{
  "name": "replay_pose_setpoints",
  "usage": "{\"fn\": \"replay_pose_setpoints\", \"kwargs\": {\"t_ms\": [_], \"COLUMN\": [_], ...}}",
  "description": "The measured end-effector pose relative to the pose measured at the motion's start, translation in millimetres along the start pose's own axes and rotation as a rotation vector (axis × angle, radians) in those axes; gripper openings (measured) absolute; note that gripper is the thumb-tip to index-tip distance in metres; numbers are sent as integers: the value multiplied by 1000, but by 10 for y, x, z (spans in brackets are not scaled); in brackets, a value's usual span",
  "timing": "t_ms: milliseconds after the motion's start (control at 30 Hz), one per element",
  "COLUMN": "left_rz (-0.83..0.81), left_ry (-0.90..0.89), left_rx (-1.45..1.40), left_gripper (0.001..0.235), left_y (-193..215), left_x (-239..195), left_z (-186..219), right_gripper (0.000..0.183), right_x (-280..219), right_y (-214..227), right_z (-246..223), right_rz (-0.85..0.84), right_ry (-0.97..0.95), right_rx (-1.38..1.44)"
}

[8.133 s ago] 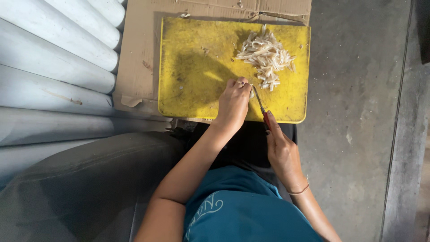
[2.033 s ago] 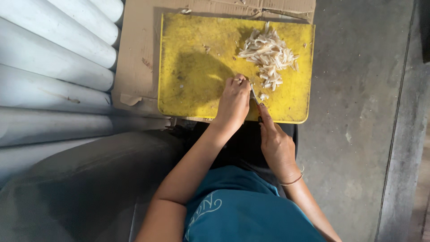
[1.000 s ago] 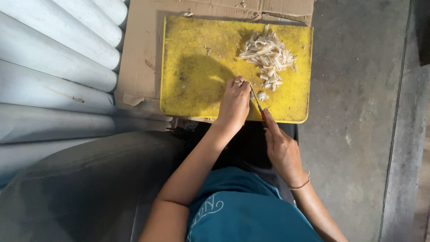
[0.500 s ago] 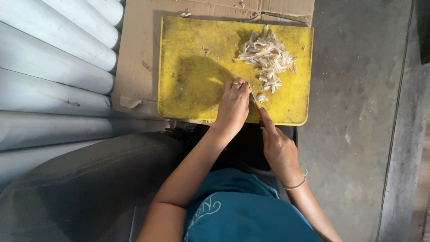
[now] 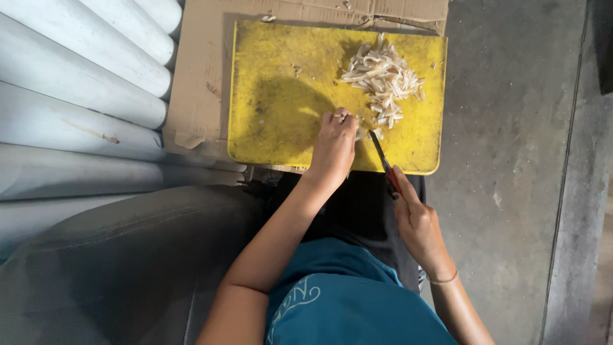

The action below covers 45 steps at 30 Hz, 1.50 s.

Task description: The person uses a knife to chop white vegetable strips on a yellow cutting board. They repeatedly slice the vegetable into smaller pieces, accumulating a pile of chopped food on the board.

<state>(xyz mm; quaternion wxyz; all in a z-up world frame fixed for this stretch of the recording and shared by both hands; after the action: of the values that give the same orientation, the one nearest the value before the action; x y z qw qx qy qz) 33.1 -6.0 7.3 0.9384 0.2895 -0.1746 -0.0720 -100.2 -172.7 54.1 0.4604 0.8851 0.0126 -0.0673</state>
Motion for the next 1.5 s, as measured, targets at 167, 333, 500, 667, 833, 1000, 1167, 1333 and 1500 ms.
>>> {"fn": "replay_pose_setpoints", "kwargs": {"t_ms": [167, 333, 500, 667, 833, 1000, 1167, 1333, 1500], "left_rz": [32, 32, 30, 30, 22, 38, 47, 47, 32], "left_ry": [-17, 7, 16, 7, 25, 15, -21, -15, -7], "left_rx": [-19, -29, -42, -44, -91, -67, -7, -41, -30], "left_gripper": [16, 15, 15, 14, 9, 9, 15, 12, 11], "left_y": [-5, -11, 6, 1, 1, -19, -26, -4, 5], "left_x": [-20, -10, -4, 18, 26, 20, 32, 7, -3], "left_z": [12, 1, 5, -2, -10, -24, -23, 0, -7], "right_gripper": [52, 52, 51, 53, 55, 55, 54, 53, 55], "right_x": [132, 166, 142, 201, 381, 362, 127, -49, -81], "right_y": [-6, -22, -16, -121, -196, -205, -122, -48, 69], "right_z": [-163, -238, -283, -290, -359, -334, -284, -205, 29], "right_rz": [45, 74, 127, 90, 146, 152, 109, 53, -47], "right_ry": [110, 175, 243, 129, 192, 190, 171, 99, -12], "right_rx": [-132, -188, -185, -374, -393, -343, -281, -219, -49]}}
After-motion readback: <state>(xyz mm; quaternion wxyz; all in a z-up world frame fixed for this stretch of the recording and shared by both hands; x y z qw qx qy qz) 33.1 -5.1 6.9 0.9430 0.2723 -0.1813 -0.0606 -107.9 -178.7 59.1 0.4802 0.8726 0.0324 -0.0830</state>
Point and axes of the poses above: each hand's wrist, its own x-axis towards the middle knuckle, its own y-axis out of the back of the hand, z = x × y, the point moved 4 cm from there along x, towards the middle knuckle, and after that the axes turned 13 degrees about -x, right-handed, at the moved point
